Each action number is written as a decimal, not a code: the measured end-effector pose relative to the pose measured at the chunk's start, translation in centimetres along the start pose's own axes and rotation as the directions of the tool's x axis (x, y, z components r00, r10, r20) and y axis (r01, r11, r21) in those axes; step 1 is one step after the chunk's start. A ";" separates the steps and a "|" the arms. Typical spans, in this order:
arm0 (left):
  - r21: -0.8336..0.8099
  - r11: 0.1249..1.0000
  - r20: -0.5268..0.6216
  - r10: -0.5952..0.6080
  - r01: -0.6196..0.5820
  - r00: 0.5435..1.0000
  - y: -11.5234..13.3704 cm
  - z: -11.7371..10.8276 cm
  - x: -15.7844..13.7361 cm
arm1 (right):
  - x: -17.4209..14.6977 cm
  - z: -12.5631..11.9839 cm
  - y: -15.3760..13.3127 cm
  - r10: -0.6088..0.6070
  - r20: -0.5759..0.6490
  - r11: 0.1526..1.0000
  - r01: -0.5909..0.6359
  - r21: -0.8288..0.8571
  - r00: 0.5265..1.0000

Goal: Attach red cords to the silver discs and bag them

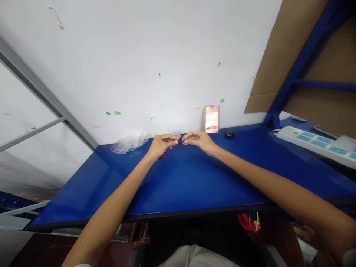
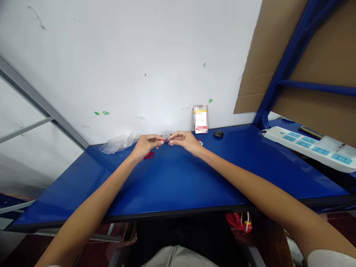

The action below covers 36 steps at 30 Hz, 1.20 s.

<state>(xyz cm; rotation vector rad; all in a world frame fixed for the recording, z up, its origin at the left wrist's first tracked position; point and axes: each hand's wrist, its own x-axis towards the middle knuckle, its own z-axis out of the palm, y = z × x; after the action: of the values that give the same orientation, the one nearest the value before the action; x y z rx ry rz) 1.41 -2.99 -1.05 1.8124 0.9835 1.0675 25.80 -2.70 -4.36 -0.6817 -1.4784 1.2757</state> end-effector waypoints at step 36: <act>0.255 0.950 0.056 0.172 -0.180 0.984 -0.2 1.3 -0.8 | -0.7 0.9 -2.0 -0.229 0.102 0.925 0.249 -0.286 0.968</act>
<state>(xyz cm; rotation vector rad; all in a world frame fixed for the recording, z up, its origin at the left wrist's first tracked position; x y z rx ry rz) 2.30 -3.92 -1.92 2.1581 0.9928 1.0502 25.55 -4.18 -2.66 -0.6328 -1.7716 0.9057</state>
